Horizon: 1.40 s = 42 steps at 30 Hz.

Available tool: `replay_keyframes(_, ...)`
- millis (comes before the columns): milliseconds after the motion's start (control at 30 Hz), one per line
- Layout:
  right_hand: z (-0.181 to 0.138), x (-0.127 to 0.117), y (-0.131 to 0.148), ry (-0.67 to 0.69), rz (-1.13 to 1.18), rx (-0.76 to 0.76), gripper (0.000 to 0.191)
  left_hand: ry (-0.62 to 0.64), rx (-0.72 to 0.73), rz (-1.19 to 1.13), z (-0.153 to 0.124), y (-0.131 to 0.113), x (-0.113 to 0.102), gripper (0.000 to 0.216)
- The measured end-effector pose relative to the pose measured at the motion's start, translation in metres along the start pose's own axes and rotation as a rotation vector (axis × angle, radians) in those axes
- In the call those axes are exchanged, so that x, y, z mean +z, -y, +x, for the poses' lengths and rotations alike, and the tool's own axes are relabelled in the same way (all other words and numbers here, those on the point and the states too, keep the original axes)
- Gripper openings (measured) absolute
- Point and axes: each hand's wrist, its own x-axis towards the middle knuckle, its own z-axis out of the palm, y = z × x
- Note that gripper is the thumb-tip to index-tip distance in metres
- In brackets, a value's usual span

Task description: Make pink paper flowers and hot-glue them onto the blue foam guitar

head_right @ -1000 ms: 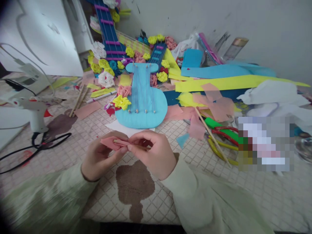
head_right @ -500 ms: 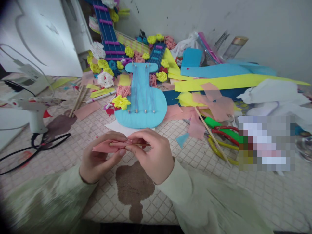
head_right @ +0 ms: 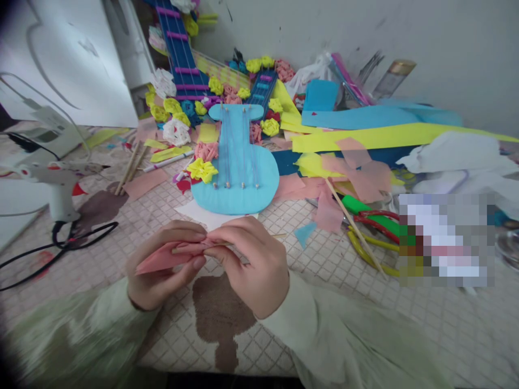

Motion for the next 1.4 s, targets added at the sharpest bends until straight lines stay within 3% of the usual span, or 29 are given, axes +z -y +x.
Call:
replay_keyframes(200,0.001,-0.001,-0.002,0.061,0.097,0.197,0.01,0.032,-0.158,-0.052,0.001,0.001,0.001,0.028)
replay_keyframes(500,0.001,0.001,-0.005,0.051,0.249,0.447,0.012,0.044,-0.237,-0.138,0.003,0.0,0.003,0.02)
replay_keyframes(800,0.002,0.001,-0.005,0.049,0.217,0.447,0.011,0.027,-0.25,-0.191,0.005,-0.001,0.005,0.021)
replay_keyframes(967,0.002,-0.001,-0.01,0.121,0.159,0.458,0.015,0.024,-0.347,-0.231,0.004,0.004,0.006,0.014)
replay_keyframes(1400,0.006,-0.005,-0.013,0.159,0.078,0.39,0.012,-0.196,-0.569,-0.454,0.005,0.011,0.007,0.012)
